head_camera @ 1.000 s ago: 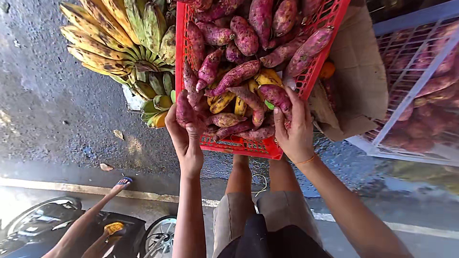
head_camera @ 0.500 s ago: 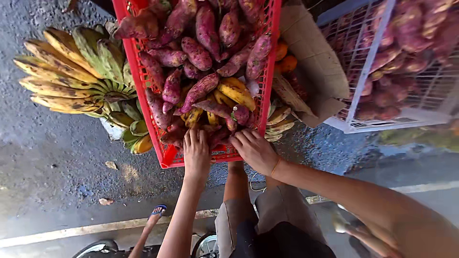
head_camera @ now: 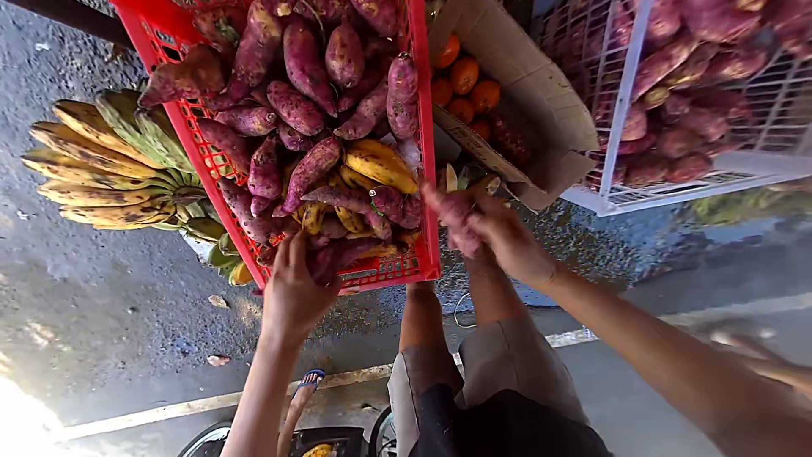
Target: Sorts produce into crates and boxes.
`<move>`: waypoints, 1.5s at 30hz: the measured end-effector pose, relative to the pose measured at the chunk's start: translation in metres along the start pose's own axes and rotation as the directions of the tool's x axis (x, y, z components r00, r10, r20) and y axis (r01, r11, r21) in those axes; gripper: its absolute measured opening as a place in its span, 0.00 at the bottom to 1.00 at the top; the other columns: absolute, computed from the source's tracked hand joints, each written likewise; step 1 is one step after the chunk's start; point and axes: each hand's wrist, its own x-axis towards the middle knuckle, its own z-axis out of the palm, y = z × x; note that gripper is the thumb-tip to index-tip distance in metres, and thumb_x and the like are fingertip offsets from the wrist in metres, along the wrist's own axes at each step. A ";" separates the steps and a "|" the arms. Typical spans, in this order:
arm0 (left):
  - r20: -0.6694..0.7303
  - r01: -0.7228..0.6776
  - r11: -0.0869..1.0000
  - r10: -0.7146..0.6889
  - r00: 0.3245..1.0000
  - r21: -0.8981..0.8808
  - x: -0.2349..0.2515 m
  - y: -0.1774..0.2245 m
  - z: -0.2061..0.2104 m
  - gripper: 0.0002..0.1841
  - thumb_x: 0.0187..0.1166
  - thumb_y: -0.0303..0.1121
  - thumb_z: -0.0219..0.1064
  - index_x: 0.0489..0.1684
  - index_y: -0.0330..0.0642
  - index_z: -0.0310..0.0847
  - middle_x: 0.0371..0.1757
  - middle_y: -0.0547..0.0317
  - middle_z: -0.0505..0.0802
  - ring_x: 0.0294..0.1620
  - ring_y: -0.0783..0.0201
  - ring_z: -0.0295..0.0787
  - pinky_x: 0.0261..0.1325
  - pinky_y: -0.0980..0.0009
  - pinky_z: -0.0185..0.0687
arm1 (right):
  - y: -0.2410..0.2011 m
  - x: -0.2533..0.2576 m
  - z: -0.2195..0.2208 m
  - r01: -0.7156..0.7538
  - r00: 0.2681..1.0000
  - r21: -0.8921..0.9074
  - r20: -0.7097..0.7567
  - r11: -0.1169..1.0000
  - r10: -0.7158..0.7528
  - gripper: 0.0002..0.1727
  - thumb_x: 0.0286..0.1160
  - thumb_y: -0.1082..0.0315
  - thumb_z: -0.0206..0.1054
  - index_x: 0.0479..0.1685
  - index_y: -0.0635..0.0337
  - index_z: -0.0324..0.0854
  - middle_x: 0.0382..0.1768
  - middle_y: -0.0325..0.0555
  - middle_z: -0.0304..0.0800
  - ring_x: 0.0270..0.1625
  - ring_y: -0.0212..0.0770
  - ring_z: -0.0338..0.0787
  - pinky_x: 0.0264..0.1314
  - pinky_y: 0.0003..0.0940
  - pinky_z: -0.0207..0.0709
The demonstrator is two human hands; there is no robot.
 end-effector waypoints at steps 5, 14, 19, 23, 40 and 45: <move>0.024 0.172 0.914 -0.175 0.984 -0.369 -0.014 0.004 -0.040 0.48 0.38 0.57 0.83 0.68 0.43 0.78 0.49 0.62 0.93 0.47 0.71 0.92 0.50 0.66 0.89 | 0.012 -0.001 -0.048 -0.282 0.934 0.577 -0.020 0.766 0.358 0.34 0.90 0.53 0.27 0.67 0.55 0.80 0.37 0.44 0.91 0.22 0.32 0.84 0.22 0.25 0.79; 0.185 0.252 -0.571 0.174 0.967 -0.781 0.021 0.146 0.056 0.08 0.61 0.37 0.79 0.34 0.49 0.95 0.30 0.63 0.96 0.31 0.72 0.93 0.42 0.73 0.91 | -0.005 -0.015 -0.084 -0.200 0.971 0.532 -0.003 0.823 0.238 0.18 0.83 0.50 0.67 0.56 0.54 0.79 0.51 0.50 0.94 0.54 0.48 0.96 0.57 0.45 0.92; 0.337 0.302 -0.467 0.009 0.941 -0.831 0.039 0.206 0.088 0.20 0.56 0.39 0.83 0.48 0.53 0.86 0.30 0.62 0.92 0.29 0.70 0.91 0.39 0.69 0.91 | -0.020 -0.018 -0.099 -0.303 0.948 0.226 -0.029 0.926 0.317 0.23 0.85 0.52 0.65 0.72 0.51 0.77 0.50 0.43 0.92 0.44 0.39 0.93 0.45 0.35 0.91; 0.303 0.312 0.037 -0.162 0.939 -0.949 0.044 0.232 0.095 0.43 0.56 0.27 0.84 0.78 0.46 0.67 0.47 0.51 0.92 0.41 0.61 0.93 0.45 0.63 0.93 | -0.004 -0.017 -0.099 -0.333 0.941 0.177 0.006 0.926 0.337 0.28 0.75 0.50 0.75 0.71 0.50 0.77 0.38 0.39 0.88 0.30 0.31 0.84 0.33 0.27 0.81; 0.253 0.324 0.052 -0.516 0.818 -0.944 -0.026 0.195 0.058 0.38 0.90 0.62 0.40 0.90 0.45 0.57 0.79 0.53 0.80 0.74 0.64 0.80 0.75 0.63 0.79 | 0.015 -0.003 -0.005 -0.207 0.933 0.049 0.311 0.977 0.182 0.58 0.41 0.53 0.93 0.81 0.60 0.64 0.65 0.46 0.85 0.66 0.31 0.86 0.72 0.30 0.82; 0.276 0.183 -0.265 -0.373 0.886 -0.947 -0.028 0.216 0.026 0.45 0.82 0.54 0.56 0.97 0.46 0.40 0.95 0.44 0.54 0.93 0.55 0.54 0.88 0.56 0.60 | 0.006 -0.012 -0.006 -0.357 0.902 0.315 0.359 0.879 0.238 0.63 0.38 0.60 0.95 0.82 0.62 0.56 0.62 0.39 0.88 0.61 0.30 0.91 0.69 0.29 0.86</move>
